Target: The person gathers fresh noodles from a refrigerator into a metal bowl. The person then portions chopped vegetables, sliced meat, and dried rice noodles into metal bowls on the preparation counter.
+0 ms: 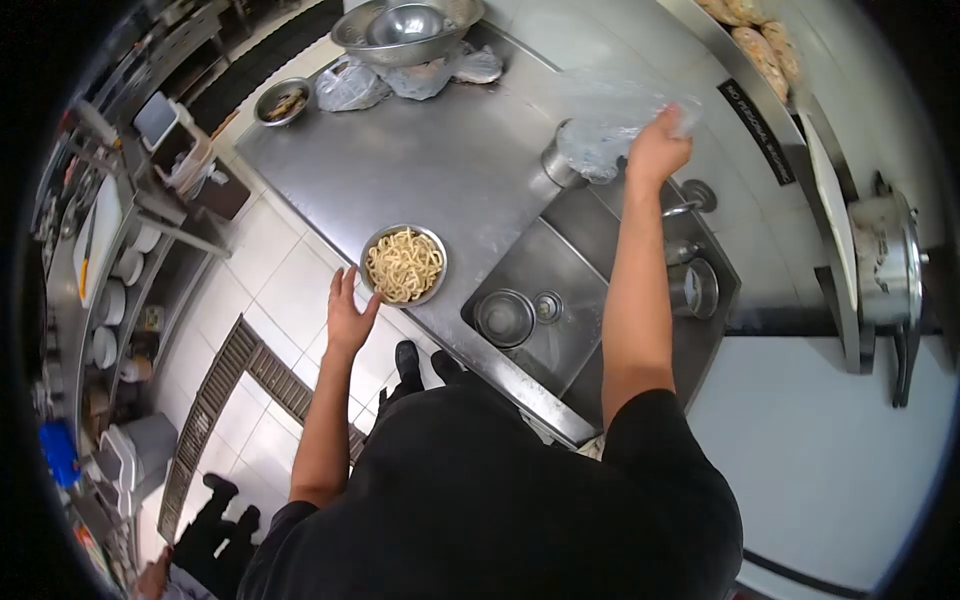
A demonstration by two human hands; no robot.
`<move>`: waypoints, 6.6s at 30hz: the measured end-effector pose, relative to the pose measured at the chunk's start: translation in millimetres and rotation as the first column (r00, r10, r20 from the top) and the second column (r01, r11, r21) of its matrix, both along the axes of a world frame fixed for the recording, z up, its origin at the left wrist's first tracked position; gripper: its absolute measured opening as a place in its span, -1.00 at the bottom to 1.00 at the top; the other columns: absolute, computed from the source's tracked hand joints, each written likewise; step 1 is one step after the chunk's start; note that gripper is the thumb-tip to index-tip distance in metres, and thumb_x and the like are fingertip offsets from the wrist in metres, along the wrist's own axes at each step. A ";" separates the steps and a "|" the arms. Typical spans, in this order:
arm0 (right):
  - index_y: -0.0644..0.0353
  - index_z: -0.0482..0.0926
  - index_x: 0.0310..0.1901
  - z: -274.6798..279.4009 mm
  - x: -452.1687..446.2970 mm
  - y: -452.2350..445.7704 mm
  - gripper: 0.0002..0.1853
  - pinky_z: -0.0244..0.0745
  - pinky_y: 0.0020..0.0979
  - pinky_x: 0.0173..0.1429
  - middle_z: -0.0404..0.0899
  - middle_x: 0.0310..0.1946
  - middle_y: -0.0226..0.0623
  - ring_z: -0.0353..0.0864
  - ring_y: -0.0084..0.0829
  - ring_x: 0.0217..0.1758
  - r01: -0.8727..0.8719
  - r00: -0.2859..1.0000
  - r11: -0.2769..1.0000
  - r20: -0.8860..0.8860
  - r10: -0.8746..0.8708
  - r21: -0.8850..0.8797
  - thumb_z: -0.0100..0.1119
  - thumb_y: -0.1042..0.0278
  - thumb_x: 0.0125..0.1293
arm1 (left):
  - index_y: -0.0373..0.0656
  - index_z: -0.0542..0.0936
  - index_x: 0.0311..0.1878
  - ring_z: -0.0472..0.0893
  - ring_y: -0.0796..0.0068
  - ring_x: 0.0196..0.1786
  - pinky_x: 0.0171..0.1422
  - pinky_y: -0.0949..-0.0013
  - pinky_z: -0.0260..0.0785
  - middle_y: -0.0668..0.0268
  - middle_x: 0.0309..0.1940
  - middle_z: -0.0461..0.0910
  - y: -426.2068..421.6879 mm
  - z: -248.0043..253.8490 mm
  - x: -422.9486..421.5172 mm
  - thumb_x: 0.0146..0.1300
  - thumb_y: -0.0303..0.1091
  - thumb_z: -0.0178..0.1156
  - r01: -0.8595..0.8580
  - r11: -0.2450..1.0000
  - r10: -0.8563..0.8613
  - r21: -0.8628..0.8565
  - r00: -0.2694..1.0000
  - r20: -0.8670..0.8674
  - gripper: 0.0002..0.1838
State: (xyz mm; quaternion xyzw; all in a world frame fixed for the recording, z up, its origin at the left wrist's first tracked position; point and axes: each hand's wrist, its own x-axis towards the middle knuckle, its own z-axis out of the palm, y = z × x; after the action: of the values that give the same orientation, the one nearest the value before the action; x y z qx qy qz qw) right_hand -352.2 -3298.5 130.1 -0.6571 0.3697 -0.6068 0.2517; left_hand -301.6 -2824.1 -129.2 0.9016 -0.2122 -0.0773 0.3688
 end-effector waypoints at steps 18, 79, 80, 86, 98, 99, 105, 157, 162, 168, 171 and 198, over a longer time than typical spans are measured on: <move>0.42 0.43 0.32 -234.9 50.7 -284.2 -0.29 0.51 -0.15 0.11 0.64 0.08 -0.01 0.62 -0.09 0.10 -0.165 0.047 0.463 -0.462 0.886 0.871 0.18 -0.10 0.41 | -0.41 0.60 0.00 0.73 -0.04 -0.10 0.08 0.08 0.57 -0.18 -0.13 0.69 -66.2 -60.4 -36.9 0.20 -0.22 0.17 -0.645 0.759 0.505 -0.090 0.671 -0.543 -0.56; 0.17 0.74 -0.21 -356.6 -705.6 1213.6 -0.68 0.43 -0.10 0.31 0.66 -0.04 -0.07 0.57 -0.04 0.11 -0.108 -0.293 -0.991 -0.955 -0.046 0.081 0.19 0.13 0.15 | -0.13 0.63 0.02 0.73 0.58 -0.15 -0.07 0.45 0.62 0.35 -0.13 0.74 342.4 -15.9 -935.8 0.41 -0.46 0.19 -0.244 -0.969 0.095 -0.027 -0.272 -0.958 -0.83; 0.20 0.75 -0.17 -345.9 -705.8 1211.0 -0.61 0.26 -0.09 0.44 0.62 0.03 0.00 0.50 -0.06 0.23 -0.096 -0.324 -0.988 -0.942 -0.085 0.122 0.20 0.04 0.19 | -0.15 0.63 0.02 0.73 0.55 -0.13 -0.03 0.43 0.63 0.33 -0.12 0.74 344.0 -11.5 -936.3 0.40 -0.47 0.18 -0.262 -0.965 0.095 -0.021 -0.274 -0.957 -0.82; 0.18 0.62 0.17 -301.1 -726.8 1232.1 -0.38 0.30 -0.10 0.47 0.55 0.26 -0.02 0.48 -0.02 0.36 -0.176 -0.566 -0.789 -0.717 -0.408 0.589 0.06 -0.18 0.33 | -0.13 0.64 0.03 0.72 0.58 -0.13 -0.05 0.44 0.61 0.36 -0.13 0.75 351.2 -3.4 -939.0 0.40 -0.44 0.17 -0.328 -0.943 0.161 -0.064 -0.280 -0.946 -0.81; 0.10 0.53 0.33 -347.9 -723.1 1231.7 -0.55 0.18 -0.12 0.57 0.40 0.44 -0.15 0.34 -0.13 0.52 -0.323 -0.152 -0.919 -0.970 -0.187 0.228 0.00 0.21 0.48 | -0.24 0.58 0.01 0.72 0.49 -0.23 -0.09 0.33 0.68 0.24 -0.18 0.71 361.5 9.5 -921.4 0.43 -0.42 0.18 -0.235 -0.962 0.221 -0.140 -0.363 -0.905 -0.83; 0.12 0.54 0.32 -346.9 -722.3 1231.5 -0.56 0.19 -0.12 0.56 0.41 0.44 -0.13 0.35 -0.11 0.52 -0.347 -0.280 -0.883 -0.933 -0.224 0.316 0.00 0.23 0.47 | -0.23 0.58 -0.01 0.70 0.53 -0.28 -0.13 0.35 0.70 0.26 -0.23 0.70 365.3 9.1 -920.4 0.43 -0.43 0.18 -0.222 -0.965 0.215 -0.140 -0.362 -0.907 -0.85; 0.18 0.47 0.37 -355.7 -718.2 1220.4 -0.53 0.24 -0.19 0.55 0.40 0.43 -0.08 0.37 -0.13 0.50 -0.293 -0.256 -0.925 -0.952 -0.167 0.241 -0.01 0.26 0.47 | -0.23 0.57 -0.07 0.62 0.59 -0.43 -0.24 0.36 0.73 0.30 -0.28 0.65 369.3 5.6 -922.9 0.41 -0.47 0.16 -0.168 -0.973 0.203 -0.158 -0.301 -0.932 -0.89; 0.13 0.52 0.18 -237.7 -720.0 983.2 -0.59 0.58 -0.05 0.08 0.59 -0.10 0.11 0.64 0.12 0.03 -0.139 -0.522 -0.818 -0.743 -0.419 0.558 0.22 0.47 0.29 | -0.19 0.49 0.17 0.74 0.23 -0.06 -0.04 0.18 0.72 0.15 0.05 0.65 476.8 -66.3 -893.3 0.50 -0.50 0.02 -0.040 -0.949 0.314 -0.312 -0.122 -0.941 -0.76; 0.06 0.60 0.20 -216.2 -725.4 991.1 -0.61 0.59 -0.09 0.08 0.63 -0.11 0.05 0.66 0.06 0.01 -0.092 -0.625 -0.809 -0.666 -0.407 0.581 0.20 0.33 0.34 | -0.33 0.47 0.09 0.74 0.19 -0.10 -0.15 0.25 0.75 0.05 -0.02 0.64 479.2 -72.2 -911.5 0.47 -0.51 0.07 -0.019 -0.950 0.311 -0.312 -0.158 -0.937 -0.81; 0.24 0.66 0.08 -234.0 -747.3 1078.1 -0.47 0.53 -0.04 0.17 0.66 0.04 0.08 0.63 0.05 0.10 -0.421 -0.446 -0.756 -0.840 -0.309 0.501 0.12 -0.10 0.40 | -0.31 0.45 0.13 0.75 0.14 -0.09 -0.06 0.17 0.75 0.05 0.01 0.64 477.8 -62.2 -916.4 0.44 -0.53 0.06 -0.087 -0.959 0.280 -0.268 -0.173 -0.944 -0.76; 0.31 0.65 0.10 -242.0 -771.6 1104.5 -0.30 0.39 0.01 0.31 0.62 0.15 0.03 0.54 0.01 0.28 -0.508 -0.284 -0.683 -0.851 -0.443 0.525 0.11 -0.30 0.35 | -0.28 0.45 0.16 0.75 0.12 -0.08 -0.03 0.14 0.75 0.07 0.02 0.65 480.7 -59.2 -912.2 0.43 -0.53 0.07 -0.098 -0.958 0.282 -0.268 -0.180 -0.942 -0.73; 0.27 0.66 0.14 -272.2 -765.1 1163.6 -0.59 0.53 -0.03 0.25 0.65 0.17 -0.04 0.63 -0.09 0.28 -0.330 -0.240 -0.673 -0.748 -0.618 0.662 0.20 0.33 0.27 | -0.28 0.49 0.03 0.76 0.23 -0.14 -0.19 0.25 0.74 0.11 -0.04 0.66 522.8 -27.2 -881.6 0.45 -0.48 0.08 -0.210 -0.961 0.237 -0.181 -0.283 -0.929 -0.84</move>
State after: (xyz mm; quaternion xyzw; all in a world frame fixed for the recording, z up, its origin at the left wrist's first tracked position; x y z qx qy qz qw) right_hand -1117.3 -2135.0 -142.1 0.5731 0.7587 -0.2681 0.1550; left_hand -1183.3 -2301.4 -156.4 0.0821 0.6432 0.4187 0.6358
